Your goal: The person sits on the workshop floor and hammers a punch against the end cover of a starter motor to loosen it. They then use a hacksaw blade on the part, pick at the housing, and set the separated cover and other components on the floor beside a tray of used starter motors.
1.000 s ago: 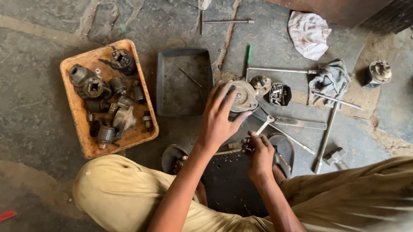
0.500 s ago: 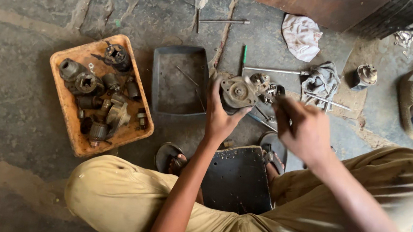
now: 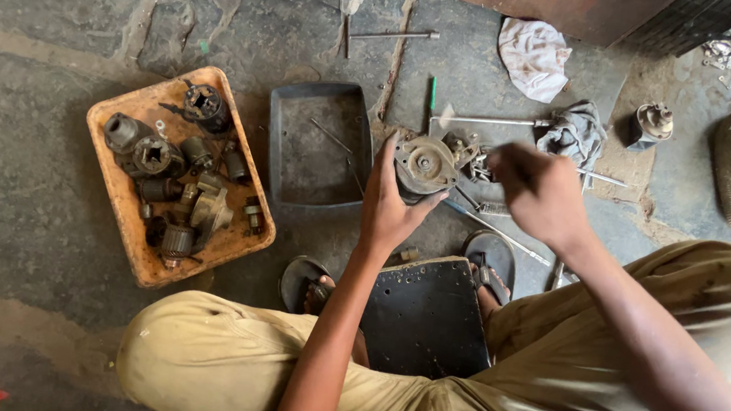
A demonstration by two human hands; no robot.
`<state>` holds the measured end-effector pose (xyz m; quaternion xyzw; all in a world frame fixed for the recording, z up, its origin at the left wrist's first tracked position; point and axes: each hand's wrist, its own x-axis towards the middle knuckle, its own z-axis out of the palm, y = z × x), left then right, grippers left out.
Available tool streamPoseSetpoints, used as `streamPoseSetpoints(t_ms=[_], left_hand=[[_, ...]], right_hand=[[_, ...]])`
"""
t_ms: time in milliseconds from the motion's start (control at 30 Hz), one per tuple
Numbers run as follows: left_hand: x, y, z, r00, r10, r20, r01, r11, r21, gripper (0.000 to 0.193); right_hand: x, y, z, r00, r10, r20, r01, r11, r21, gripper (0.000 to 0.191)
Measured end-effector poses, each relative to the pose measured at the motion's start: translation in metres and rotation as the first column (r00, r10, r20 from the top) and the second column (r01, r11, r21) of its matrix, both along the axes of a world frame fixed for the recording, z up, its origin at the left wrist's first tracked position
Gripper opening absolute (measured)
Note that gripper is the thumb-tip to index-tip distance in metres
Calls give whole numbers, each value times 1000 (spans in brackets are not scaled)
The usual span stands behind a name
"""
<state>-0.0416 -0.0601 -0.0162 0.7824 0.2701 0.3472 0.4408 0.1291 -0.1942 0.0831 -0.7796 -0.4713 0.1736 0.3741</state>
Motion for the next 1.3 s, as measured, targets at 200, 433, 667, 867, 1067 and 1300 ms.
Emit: streamPoseSetpoints(t_ms=[200, 433, 667, 867, 1067, 1300], left_hand=[[-2, 4, 4, 999, -10, 34, 10, 1000, -9, 107], [0, 3, 10, 1000, -9, 28, 7, 996, 94, 99], [-2, 11, 20, 994, -88, -69, 95, 988, 118, 91], [-15, -6, -3, 959, 270, -84, -172, 794, 583, 79], [-23, -66, -47, 748, -399, -530, 659, 351, 665, 32], [-75, -101, -64, 279, -662, -695, 803, 558, -210, 14]], right_hand=[[3, 6, 9, 984, 133, 114, -108, 973, -202, 17], [-5, -2, -13, 988, -129, -80, 128, 992, -17, 21], [21, -24, -4, 775, -249, -581, 366, 926, 91, 24], [21, -28, 12, 760, -280, -587, 390, 919, 66, 25], [24, -33, 26, 775, -164, -611, 381, 892, 243, 25], [18, -42, 29, 769, -129, -626, 352, 903, 246, 27]])
